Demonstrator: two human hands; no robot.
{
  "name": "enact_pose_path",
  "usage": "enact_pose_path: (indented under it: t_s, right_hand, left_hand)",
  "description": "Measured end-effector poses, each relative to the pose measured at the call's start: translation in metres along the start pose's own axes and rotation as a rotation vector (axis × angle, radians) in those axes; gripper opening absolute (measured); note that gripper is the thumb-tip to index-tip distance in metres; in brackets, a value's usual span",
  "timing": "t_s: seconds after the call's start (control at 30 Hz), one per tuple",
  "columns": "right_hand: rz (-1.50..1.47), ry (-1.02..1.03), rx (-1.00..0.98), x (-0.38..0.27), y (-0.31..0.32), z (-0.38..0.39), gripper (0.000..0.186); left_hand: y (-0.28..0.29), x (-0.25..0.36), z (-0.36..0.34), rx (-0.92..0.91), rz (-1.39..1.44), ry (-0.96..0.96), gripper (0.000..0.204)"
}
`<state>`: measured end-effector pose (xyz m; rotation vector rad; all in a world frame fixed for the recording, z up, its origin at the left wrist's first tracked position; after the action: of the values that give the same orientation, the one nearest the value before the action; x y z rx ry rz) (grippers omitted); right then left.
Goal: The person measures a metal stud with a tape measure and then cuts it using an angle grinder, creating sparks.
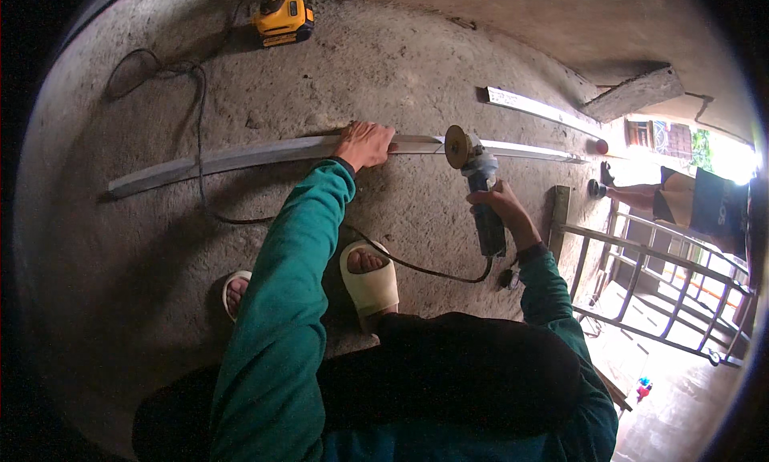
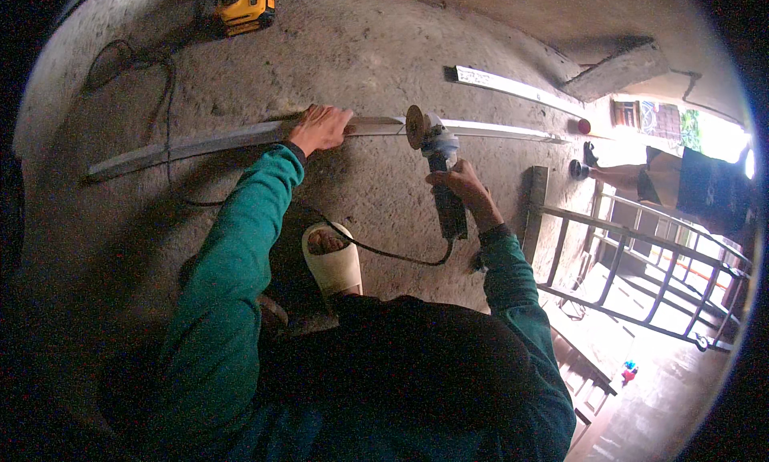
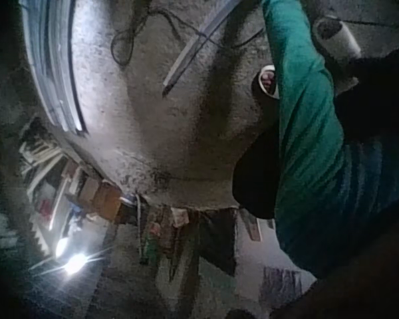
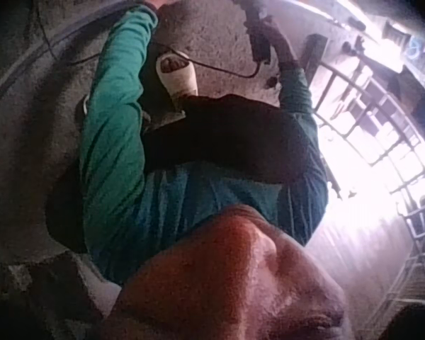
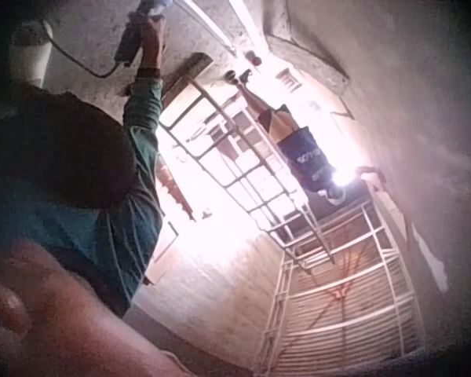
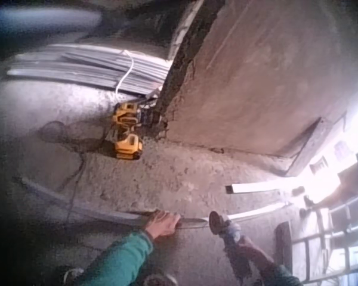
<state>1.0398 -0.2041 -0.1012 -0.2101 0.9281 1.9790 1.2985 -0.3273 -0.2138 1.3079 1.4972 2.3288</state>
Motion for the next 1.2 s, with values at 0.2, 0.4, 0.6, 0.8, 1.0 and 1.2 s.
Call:
enact_pose_path:
  t_s: [0.2,0.4,0.6,0.8,1.0,1.2]
  right_hand:
    - [-0.052,-0.035,0.001,0.010,0.001,-0.009,0.027]
    - [-0.070,-0.023,-0.017,0.009,-0.002,-0.011,0.029]
    - [-0.046,-0.050,-0.059,0.021,0.004,-0.019,0.028]
    - [-0.239,0.182,0.069,-0.002,-0.006,-0.010,0.025]
    - [-0.064,0.057,-0.035,0.000,-0.004,-0.009,0.024]
    - [-0.012,0.096,0.213,-0.007,-0.001,-0.008,0.025]
  left_hand:
    - [0.002,0.001,0.002,0.061,-0.019,-0.012,0.020]
    - [0.002,-0.001,0.003,-0.021,-0.045,0.064,0.032]
    - [-0.001,0.002,0.000,0.022,-0.032,0.053,0.033]
    - [-0.006,-0.003,0.000,-0.089,-0.004,0.059,0.027]
    - [0.003,0.009,0.005,-0.019,0.040,0.064,0.032]
    - [-0.030,-0.017,-0.001,0.239,-0.031,0.020,0.030]
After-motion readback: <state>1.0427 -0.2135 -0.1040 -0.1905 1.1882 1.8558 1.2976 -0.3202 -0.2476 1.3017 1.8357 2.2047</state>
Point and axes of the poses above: each hand's wrist, its own z-axis away from the middle knuckle, its own y-axis out of the back of the hand, x = y × z, the point moved 5 cm from there along -z, towards the middle knuckle, and after that the axes turned 1 degree about -x, right-handed, at the moved point
